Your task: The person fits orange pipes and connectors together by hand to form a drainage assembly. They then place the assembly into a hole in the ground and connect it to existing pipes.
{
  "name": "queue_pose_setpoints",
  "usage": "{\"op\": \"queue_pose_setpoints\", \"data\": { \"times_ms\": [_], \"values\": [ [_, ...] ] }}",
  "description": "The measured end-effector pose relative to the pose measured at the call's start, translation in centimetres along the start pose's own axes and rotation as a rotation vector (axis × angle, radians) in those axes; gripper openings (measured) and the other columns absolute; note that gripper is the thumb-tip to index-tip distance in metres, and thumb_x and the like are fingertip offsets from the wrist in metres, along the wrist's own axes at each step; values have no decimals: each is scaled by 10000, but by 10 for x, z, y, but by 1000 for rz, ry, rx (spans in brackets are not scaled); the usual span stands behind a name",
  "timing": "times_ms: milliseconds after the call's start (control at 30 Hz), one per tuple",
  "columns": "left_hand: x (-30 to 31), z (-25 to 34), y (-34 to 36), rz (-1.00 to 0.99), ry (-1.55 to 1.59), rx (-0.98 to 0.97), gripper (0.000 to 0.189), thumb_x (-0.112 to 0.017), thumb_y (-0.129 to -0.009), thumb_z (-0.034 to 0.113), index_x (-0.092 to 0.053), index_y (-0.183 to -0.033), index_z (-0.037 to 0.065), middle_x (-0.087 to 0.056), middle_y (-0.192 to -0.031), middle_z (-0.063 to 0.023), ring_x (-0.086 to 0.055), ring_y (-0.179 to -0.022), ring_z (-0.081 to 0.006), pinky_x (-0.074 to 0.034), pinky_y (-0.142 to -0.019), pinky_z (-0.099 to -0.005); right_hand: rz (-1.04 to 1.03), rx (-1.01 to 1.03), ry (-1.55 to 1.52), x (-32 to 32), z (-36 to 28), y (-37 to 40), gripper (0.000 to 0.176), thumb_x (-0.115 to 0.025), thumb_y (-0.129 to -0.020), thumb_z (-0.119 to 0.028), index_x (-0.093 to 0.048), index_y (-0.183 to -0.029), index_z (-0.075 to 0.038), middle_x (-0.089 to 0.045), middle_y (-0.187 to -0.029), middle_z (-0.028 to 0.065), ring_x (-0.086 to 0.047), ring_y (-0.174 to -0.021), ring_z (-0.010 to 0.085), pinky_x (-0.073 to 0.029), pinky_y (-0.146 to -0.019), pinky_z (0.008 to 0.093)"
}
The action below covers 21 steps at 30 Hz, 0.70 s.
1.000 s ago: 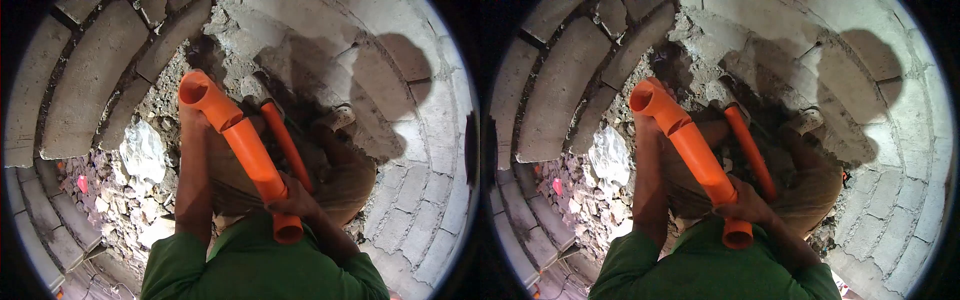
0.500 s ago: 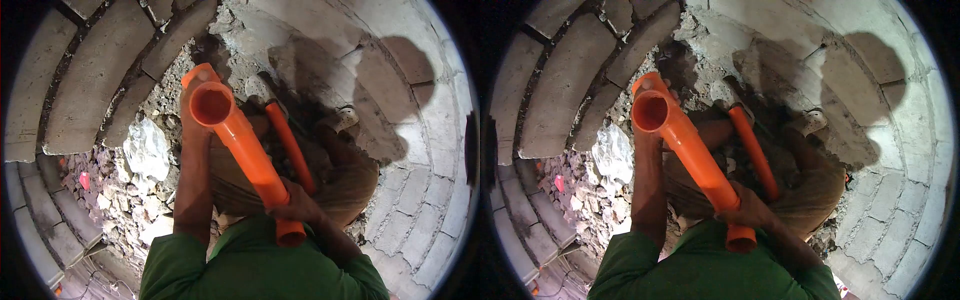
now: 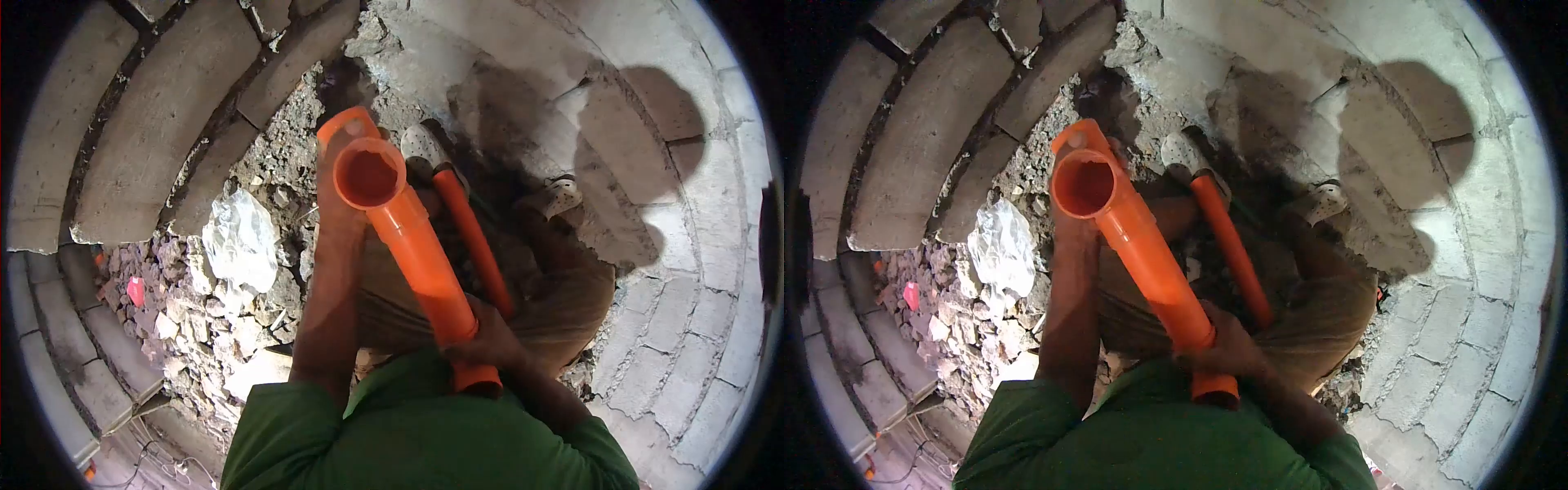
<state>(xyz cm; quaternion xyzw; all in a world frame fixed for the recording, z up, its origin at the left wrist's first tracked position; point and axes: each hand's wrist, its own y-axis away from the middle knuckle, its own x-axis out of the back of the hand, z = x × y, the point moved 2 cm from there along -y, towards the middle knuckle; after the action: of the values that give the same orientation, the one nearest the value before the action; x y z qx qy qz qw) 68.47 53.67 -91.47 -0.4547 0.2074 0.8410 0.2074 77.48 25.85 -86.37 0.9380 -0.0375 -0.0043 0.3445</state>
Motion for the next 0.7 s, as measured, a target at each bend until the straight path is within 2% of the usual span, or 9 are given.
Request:
{"op": "queue_pose_setpoints", "data": {
  "times_ms": [167,267,367,467,567,600,633,667,700],
  "values": [
    [-13,16,10,-72,68,72,370,-675,-896,382,-599,-1020,43,-669,-868,-113,-677,-722,-242,-580,-608,-347,-10,53,20,-7,-10,0,713,-866,-683,-250,-547,-1271,-2,-658,-1080,90,-614,-1004,162,-508,-885,333],
    [-36,22,22,22,11,-35,352,-664,-904,372,-594,-1037,53,-661,-842,-101,-674,-711,-232,-580,-610,-352,13,12,100,-4,-16,4,733,-867,-681,-248,-540,-1288,0,-661,-1092,90,-615,-1008,160,-511,-881,345],
    [-8,5,11,124,-127,-79,394,-681,-886,377,-589,-1077,44,-654,-892,-91,-670,-775,-207,-579,-670,-346,8,115,84,-1,-5,-8,702,-855,-695,-231,-537,-1273,5,-659,-1103,110,-632,-1000,181,-520,-869,360],
    [-12,-28,19,56,83,5,499,-677,-888,428,-580,-1174,32,-667,-978,-135,-673,-808,-228,-589,-704,-388,45,233,56,-3,6,-39,678,-854,-707,-237,-536,-1254,7,-659,-1084,130,-651,-978,219,-525,-883,377],
    [-40,-34,36,-129,-145,-54,540,-750,-816,378,-579,-1206,46,-659,-1006,-120,-661,-854,-205,-576,-762,-371,501,509,380,-12,-8,-57,593,-815,-759,-208,-532,-1233,9,-661,-1063,146,-666,-944,255,-531,-885,377],
    [-42,-30,31,-200,-446,35,587,-784,-761,340,-577,-1224,44,-659,-1019,-107,-656,-878,-209,-565,-785,-363,382,711,686,-14,-27,-50,546,-787,-789,-202,-549,-1240,-9,-654,-1114,139,-640,-1023,246,-512,-904,376],
    [-45,-23,27,-268,-746,120,643,-817,-707,302,-575,-1242,41,-659,-1032,-95,-651,-902,-213,-554,-807,-355,248,660,706,-3,-27,-52,506,-760,-818,-203,-562,-1249,-25,-649,-1156,138,-622,-1079,242,-502,-921,382],
    [-48,-12,26,-259,-745,116,643,-817,-707,302,-575,-1242,41,-659,-1032,-95,-651,-902,-213,-554,-807,-355,116,604,724,8,-28,-53,468,-734,-848,-203,-575,-1257,-40,-644,-1198,137,-605,-1135,239,-491,-938,387],
    [-59,-2,29,-499,-994,187,687,-826,-655,266,-573,-1252,37,-665,-1046,-89,-651,-918,-227,-546,-816,-358,-5,294,452,35,-13,-53,437,-709,-878,-211,-583,-1266,-52,-642,-1231,144,-596,-1168,241,-489,-953,400]
  ]
}}
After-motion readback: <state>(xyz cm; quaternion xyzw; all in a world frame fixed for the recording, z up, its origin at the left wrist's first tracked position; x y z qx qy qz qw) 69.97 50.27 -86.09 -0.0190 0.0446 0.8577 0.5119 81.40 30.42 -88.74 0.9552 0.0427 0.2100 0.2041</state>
